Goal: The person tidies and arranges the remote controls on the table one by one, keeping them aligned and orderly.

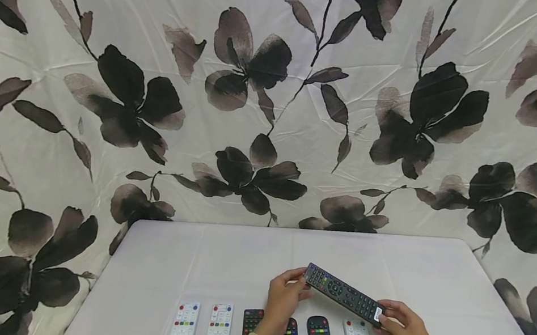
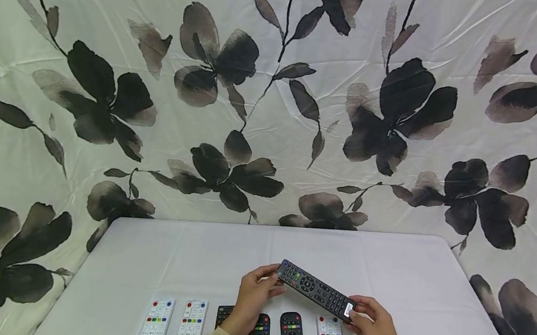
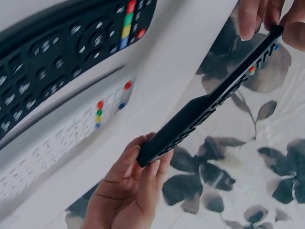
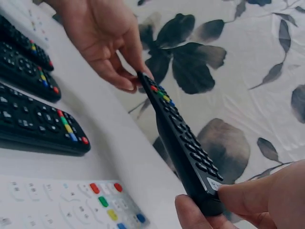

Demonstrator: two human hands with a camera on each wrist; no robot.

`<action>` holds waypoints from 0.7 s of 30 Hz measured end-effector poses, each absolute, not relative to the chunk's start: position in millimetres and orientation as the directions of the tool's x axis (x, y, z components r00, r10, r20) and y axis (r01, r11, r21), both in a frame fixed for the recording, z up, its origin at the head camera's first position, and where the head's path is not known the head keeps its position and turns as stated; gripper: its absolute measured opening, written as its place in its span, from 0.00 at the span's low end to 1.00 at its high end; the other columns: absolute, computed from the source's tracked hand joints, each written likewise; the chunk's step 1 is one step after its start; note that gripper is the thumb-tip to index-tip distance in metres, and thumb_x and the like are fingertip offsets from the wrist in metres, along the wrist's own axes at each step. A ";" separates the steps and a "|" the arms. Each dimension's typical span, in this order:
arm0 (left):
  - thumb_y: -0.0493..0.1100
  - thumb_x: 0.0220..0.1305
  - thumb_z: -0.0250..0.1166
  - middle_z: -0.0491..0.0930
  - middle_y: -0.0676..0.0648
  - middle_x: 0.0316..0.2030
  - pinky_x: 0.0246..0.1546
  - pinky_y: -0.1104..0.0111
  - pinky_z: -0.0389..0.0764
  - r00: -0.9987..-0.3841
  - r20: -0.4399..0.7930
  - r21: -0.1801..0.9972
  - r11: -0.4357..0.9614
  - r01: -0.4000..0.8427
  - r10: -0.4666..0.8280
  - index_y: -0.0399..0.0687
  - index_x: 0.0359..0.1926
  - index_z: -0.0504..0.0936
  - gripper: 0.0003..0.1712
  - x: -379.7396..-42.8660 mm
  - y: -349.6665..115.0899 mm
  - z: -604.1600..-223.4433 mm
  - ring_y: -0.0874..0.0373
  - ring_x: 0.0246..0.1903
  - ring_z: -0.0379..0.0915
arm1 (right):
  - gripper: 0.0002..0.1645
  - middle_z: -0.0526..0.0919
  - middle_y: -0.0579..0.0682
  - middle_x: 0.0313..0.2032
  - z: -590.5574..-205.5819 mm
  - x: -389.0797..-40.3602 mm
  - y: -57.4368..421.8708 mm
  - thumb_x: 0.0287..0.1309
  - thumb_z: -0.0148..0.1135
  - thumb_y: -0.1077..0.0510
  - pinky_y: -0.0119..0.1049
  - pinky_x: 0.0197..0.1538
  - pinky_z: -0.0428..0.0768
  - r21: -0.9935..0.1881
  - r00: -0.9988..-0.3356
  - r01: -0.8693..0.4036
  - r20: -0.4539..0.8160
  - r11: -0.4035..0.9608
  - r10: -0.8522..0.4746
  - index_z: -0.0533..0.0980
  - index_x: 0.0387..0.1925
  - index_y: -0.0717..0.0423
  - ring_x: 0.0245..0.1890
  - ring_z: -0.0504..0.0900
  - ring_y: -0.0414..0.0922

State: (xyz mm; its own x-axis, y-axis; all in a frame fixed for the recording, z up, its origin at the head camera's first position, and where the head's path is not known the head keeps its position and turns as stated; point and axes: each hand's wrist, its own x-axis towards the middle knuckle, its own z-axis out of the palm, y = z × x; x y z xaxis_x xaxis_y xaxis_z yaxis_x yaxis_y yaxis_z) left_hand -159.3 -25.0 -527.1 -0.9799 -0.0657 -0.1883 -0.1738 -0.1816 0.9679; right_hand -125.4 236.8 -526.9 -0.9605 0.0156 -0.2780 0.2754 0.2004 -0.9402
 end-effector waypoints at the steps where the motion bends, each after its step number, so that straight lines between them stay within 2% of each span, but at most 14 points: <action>1: 0.32 0.76 0.58 0.76 0.40 0.51 0.48 0.69 0.89 -0.980 -0.191 0.966 -0.188 -0.178 -0.056 0.30 0.61 0.81 0.17 -157.5 -23.7 -526.8 0.56 0.46 0.83 | 0.27 0.81 0.61 0.51 -527.1 -121.5 238.3 0.71 0.56 0.71 0.37 0.52 0.89 -0.941 -0.960 0.279 -0.281 0.192 0.018 0.66 0.68 0.77 0.48 0.84 0.40; 6: 0.32 0.76 0.58 0.75 0.41 0.51 0.49 0.68 0.88 -0.979 -0.203 0.959 -0.206 -0.196 -0.012 0.31 0.63 0.80 0.18 -152.0 -17.0 -525.6 0.57 0.45 0.83 | 0.28 0.81 0.61 0.52 -527.9 -106.0 245.3 0.71 0.57 0.71 0.38 0.53 0.89 -0.941 -0.958 0.285 -0.287 0.180 0.015 0.66 0.68 0.79 0.47 0.83 0.39; 15: 0.33 0.76 0.59 0.77 0.44 0.48 0.48 0.69 0.88 -0.977 -0.209 0.958 -0.195 -0.211 0.028 0.34 0.61 0.81 0.17 -148.1 -5.1 -525.6 0.60 0.43 0.84 | 0.30 0.79 0.70 0.59 -531.1 -90.9 258.2 0.71 0.60 0.68 0.41 0.51 0.90 -0.918 -0.939 0.336 -0.345 0.212 -0.005 0.65 0.69 0.79 0.52 0.85 0.50; 21: 0.33 0.75 0.60 0.77 0.44 0.49 0.48 0.69 0.89 -0.976 -0.214 0.957 -0.193 -0.218 0.045 0.35 0.60 0.81 0.16 -144.8 1.0 -524.5 0.60 0.42 0.84 | 0.34 0.77 0.72 0.61 -534.8 -81.7 268.5 0.70 0.61 0.66 0.41 0.52 0.89 -0.926 -0.938 0.317 -0.338 0.204 -0.080 0.62 0.69 0.82 0.52 0.84 0.50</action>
